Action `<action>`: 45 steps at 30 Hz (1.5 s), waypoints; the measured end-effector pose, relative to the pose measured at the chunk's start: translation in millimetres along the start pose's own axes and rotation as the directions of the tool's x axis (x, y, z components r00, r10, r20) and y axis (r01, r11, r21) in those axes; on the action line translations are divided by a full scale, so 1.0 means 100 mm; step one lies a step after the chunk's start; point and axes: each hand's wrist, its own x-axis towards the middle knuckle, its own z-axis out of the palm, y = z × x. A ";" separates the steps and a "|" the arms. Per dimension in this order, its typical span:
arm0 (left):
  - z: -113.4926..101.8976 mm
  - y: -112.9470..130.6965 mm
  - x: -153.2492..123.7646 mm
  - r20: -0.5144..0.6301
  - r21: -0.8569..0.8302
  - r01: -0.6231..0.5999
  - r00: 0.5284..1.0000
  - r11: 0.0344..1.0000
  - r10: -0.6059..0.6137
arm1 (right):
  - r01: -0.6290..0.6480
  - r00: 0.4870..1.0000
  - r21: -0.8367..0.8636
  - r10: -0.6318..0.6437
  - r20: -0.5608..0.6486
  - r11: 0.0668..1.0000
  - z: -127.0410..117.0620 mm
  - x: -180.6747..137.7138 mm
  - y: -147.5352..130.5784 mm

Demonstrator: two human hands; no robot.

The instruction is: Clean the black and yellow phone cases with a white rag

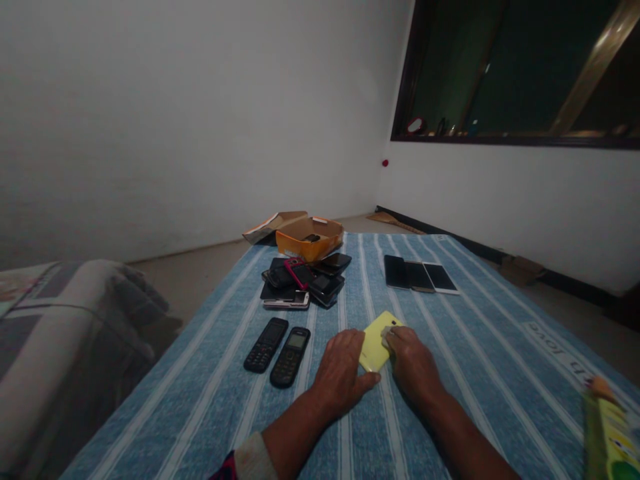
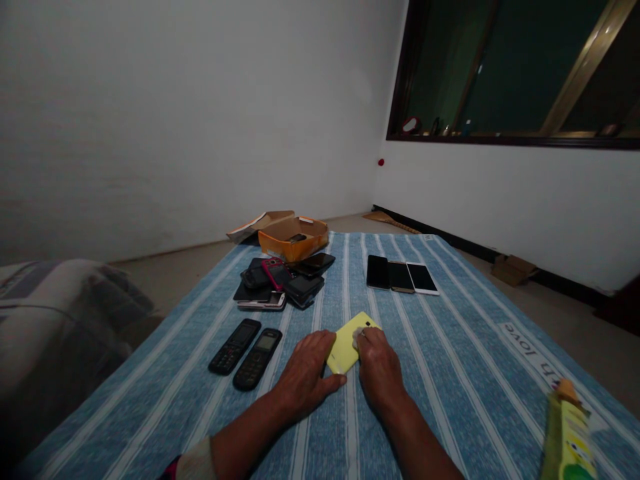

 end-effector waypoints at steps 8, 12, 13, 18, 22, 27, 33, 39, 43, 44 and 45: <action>-0.04 0.06 0.02 -0.004 -0.044 0.037 0.999 0.998 -0.038 | 0.167 0.986 0.181 -0.161 -0.047 0.969 0.08 -0.07 -0.24; -0.06 0.08 0.02 -0.043 -0.066 -0.011 0.999 0.998 0.008 | 0.166 0.979 0.384 -0.105 -0.174 0.908 0.11 -0.06 -0.24; -0.06 0.08 0.02 -0.060 -0.067 -0.019 0.998 0.998 0.015 | 0.152 0.978 0.442 -0.072 -0.193 0.884 0.12 -0.06 -0.24; -0.04 0.08 0.02 -0.147 -0.047 -0.080 0.986 0.996 0.073 | 0.061 0.976 0.687 0.100 -0.192 0.724 0.09 -0.04 -0.30; -0.01 0.08 0.00 -0.166 0.002 -0.176 0.971 0.984 0.174 | -0.011 0.968 0.779 0.203 -0.150 0.626 0.08 -0.02 -0.33; 0.00 0.09 -0.03 -0.158 0.095 -0.135 0.976 0.986 0.148 | -0.027 0.966 0.814 0.226 -0.129 0.580 0.08 -0.03 -0.35; 0.02 0.02 -0.02 -0.179 0.077 -0.132 0.973 0.988 0.144 | 0.011 0.986 0.783 0.122 -0.110 0.622 0.03 -0.02 -0.33; 0.00 -0.03 0.02 -0.222 0.016 -0.069 0.972 0.997 0.071 | 0.075 0.996 0.760 -0.013 -0.088 0.646 -0.06 -0.02 -0.29; -0.07 0.00 0.02 -0.236 -0.043 -0.045 0.971 0.998 0.033 | 0.163 0.987 0.657 -0.117 -0.113 0.736 -0.09 -0.04 -0.24; -0.08 0.01 0.02 -0.236 -0.055 -0.042 0.971 0.998 0.028 | 0.203 0.979 0.627 -0.155 -0.132 0.752 -0.10 -0.04 -0.23; -0.09 0.02 0.02 -0.235 -0.068 -0.043 0.972 0.997 0.026 | 0.246 0.969 0.594 -0.194 -0.152 0.766 -0.10 -0.04 -0.22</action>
